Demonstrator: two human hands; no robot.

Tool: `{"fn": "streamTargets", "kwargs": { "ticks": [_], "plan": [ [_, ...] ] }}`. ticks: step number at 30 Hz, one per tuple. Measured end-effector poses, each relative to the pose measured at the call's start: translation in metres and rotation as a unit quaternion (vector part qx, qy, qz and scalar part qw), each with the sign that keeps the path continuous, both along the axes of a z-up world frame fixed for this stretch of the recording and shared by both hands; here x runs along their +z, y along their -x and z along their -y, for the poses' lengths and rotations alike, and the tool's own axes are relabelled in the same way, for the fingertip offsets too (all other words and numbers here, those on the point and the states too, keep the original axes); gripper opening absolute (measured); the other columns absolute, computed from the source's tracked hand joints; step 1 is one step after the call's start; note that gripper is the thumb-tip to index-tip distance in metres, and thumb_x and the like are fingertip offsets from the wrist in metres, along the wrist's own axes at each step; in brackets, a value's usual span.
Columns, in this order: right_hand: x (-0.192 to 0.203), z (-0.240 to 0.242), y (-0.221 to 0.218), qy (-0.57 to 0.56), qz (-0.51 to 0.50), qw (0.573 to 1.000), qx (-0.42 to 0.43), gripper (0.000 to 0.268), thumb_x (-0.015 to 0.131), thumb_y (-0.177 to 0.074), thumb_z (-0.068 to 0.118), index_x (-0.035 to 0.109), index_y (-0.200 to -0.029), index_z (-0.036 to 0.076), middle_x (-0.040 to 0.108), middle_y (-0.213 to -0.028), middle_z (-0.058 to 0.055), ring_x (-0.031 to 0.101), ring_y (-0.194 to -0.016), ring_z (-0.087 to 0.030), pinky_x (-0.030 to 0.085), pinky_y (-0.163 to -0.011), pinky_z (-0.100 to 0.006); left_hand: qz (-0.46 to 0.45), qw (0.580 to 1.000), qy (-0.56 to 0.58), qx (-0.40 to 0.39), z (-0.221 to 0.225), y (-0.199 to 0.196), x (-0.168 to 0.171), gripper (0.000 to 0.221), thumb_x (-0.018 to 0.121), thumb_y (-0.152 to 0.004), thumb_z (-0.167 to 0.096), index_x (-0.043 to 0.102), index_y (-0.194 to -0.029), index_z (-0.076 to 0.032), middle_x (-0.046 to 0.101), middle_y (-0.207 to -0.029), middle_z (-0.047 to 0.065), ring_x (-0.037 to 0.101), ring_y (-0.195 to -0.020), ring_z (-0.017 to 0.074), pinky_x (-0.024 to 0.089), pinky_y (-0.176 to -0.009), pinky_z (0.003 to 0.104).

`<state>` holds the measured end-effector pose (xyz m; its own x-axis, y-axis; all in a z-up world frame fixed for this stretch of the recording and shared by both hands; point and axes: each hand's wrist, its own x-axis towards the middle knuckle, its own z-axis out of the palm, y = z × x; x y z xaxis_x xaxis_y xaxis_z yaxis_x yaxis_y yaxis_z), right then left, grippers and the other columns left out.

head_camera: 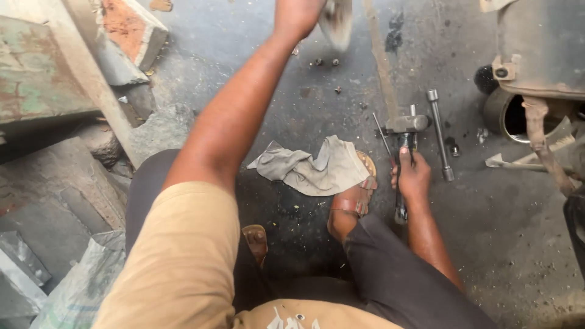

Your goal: Removing and inspecting a body panel on a scooter using various tools.

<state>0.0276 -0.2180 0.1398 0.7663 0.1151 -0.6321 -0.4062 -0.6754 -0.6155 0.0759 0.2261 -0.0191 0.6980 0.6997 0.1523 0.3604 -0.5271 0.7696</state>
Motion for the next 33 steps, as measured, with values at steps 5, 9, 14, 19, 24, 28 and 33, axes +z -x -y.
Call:
{"fn": "streamTargets", "kwargs": {
  "ticks": [5, 9, 14, 19, 24, 28, 33],
  "plan": [
    [0.001, -0.003, 0.005, -0.001, -0.008, 1.0, -0.003, 0.034, 0.06, -0.104, 0.039, 0.063, -0.1, 0.005, 0.06, -0.067, -0.002, 0.054, -0.048, -0.01, 0.044, -0.042, -0.028, -0.061, 0.92, 0.38, -0.078, 0.025, 0.032, 0.103, 0.048, 0.077, -0.077, -0.005, 0.059, -0.121, -0.002, 0.078, -0.094, 0.015, 0.081, -0.073, 0.024, 0.066, -0.057, 0.04],
    [-0.003, 0.001, 0.011, -0.012, -0.015, 1.0, -0.015, 0.034, 0.061, -0.104, 0.038, 0.062, -0.1, 0.005, 0.059, -0.068, -0.002, 0.054, -0.048, -0.01, 0.044, -0.042, -0.028, -0.089, 0.891, 0.43, -0.115, 0.065, 0.025, 0.082, 0.062, 0.079, -0.074, -0.006, 0.049, -0.128, -0.003, 0.076, -0.099, 0.019, 0.079, -0.076, 0.027, 0.067, -0.058, 0.041],
    [-0.002, 0.002, 0.007, -0.016, -0.014, 1.0, 0.011, 0.029, 0.061, -0.104, 0.033, 0.063, -0.104, 0.004, 0.06, -0.07, -0.002, 0.055, -0.049, -0.01, 0.044, -0.043, -0.028, -0.211, 0.937, 0.224, -0.166, 0.111, -0.002, 0.009, 0.063, 0.084, -0.078, -0.024, 0.057, -0.133, -0.009, 0.073, -0.116, 0.017, 0.07, -0.108, 0.0339, 0.055, -0.093, 0.044],
    [0.007, 0.0, 0.003, -0.014, -0.005, 1.0, 0.026, 0.025, 0.059, -0.104, 0.025, 0.064, -0.111, 0.002, 0.061, -0.072, -0.002, 0.056, -0.051, -0.009, 0.045, -0.044, -0.028, -0.28, 0.924, 0.183, -0.185, 0.14, -0.016, 0.051, 0.055, 0.082, -0.079, -0.028, 0.06, -0.128, -0.017, 0.071, -0.119, 0.015, 0.067, -0.113, 0.0366, 0.053, -0.095, 0.047],
    [0.013, -0.016, -0.001, 0.007, -0.002, 0.999, 0.047, 0.03, 0.059, -0.101, 0.02, 0.064, -0.124, 0.003, 0.063, -0.072, -0.002, 0.057, -0.052, -0.009, 0.046, -0.045, -0.028, -0.319, 0.915, 0.157, -0.191, 0.157, -0.019, 0.06, 0.051, 0.082, -0.078, -0.028, 0.059, -0.122, -0.016, 0.071, -0.114, 0.016, 0.067, -0.109, 0.0385, 0.054, -0.091, 0.05],
    [0.014, -0.029, -0.008, 0.058, 0.013, 0.994, 0.096, 0.039, 0.062, -0.099, 0.021, 0.062, -0.135, 0.004, 0.067, -0.074, -0.003, 0.06, -0.053, -0.01, 0.048, -0.047, -0.029, -0.324, 0.916, 0.123, -0.204, 0.166, -0.022, 0.04, 0.037, 0.068, -0.085, -0.009, 0.059, -0.121, -0.013, 0.073, -0.108, 0.018, 0.07, -0.105, 0.0389, 0.056, -0.09, 0.05],
    [0.007, -0.041, -0.018, 0.08, 0.037, 0.984, 0.152, 0.045, 0.063, -0.1, 0.024, 0.059, -0.14, 0.003, 0.069, -0.076, -0.004, 0.063, -0.055, -0.011, 0.05, -0.052, -0.03, -0.319, 0.918, 0.12, -0.205, 0.167, -0.024, 0.047, 0.036, 0.062, -0.084, -0.003, 0.06, -0.118, -0.013, 0.074, -0.105, 0.017, 0.072, -0.101, 0.0369, 0.057, -0.088, 0.049]
  ]
}}
